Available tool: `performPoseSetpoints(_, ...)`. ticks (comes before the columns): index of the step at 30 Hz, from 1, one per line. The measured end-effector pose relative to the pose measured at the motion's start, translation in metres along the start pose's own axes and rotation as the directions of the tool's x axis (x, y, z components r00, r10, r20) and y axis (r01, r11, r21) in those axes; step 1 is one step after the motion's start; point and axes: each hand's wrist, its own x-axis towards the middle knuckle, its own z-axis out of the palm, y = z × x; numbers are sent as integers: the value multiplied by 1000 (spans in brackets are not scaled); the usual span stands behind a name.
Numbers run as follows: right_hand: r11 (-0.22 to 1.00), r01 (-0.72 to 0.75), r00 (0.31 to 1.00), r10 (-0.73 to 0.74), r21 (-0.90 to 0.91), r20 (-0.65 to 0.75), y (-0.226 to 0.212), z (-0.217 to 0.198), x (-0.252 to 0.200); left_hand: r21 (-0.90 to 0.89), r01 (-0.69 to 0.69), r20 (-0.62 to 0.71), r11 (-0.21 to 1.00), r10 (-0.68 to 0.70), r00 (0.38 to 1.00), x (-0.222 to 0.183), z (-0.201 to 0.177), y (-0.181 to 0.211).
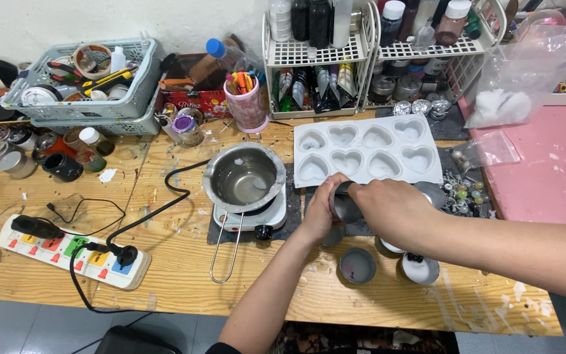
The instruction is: Cleaning the interiors of small candle containers using a spoon and managing items in a melting pot with tweezers.
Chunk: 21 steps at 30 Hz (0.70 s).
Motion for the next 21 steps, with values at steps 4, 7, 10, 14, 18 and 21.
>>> performPoseSetpoints(4, 999, -31, 997, 29, 16, 71, -7, -11, -3, 87, -130, 14, 988, 129, 991, -3, 2, 3)
performPoseSetpoints(7, 997, -16, 1000, 17, -77, 6, -16, -16, -8, 63, -348, -35, 935, 350, 936, -8, 9, 7)
performPoseSetpoints(10, 996, -22, 1000, 23, -85, 10, -21, -25, -11, 36, -467, -16, 884, 467, 884, -15, 17, 23)
performPoseSetpoints(14, 994, -60, 998, 62, -90, 20, -20, -32, -19, 289, -546, 40, 787, 560, 828, -25, 26, 34)
performPoseSetpoints(18, 994, -94, 996, 94, -50, 0, -19, -24, -31, 365, -614, 112, 700, 622, 775, -31, 36, 37)
performPoseSetpoints(21, 997, -25, 996, 19, -68, -88, -13, 8, -31, 357, -605, 61, 712, 628, 775, -27, 37, 27)
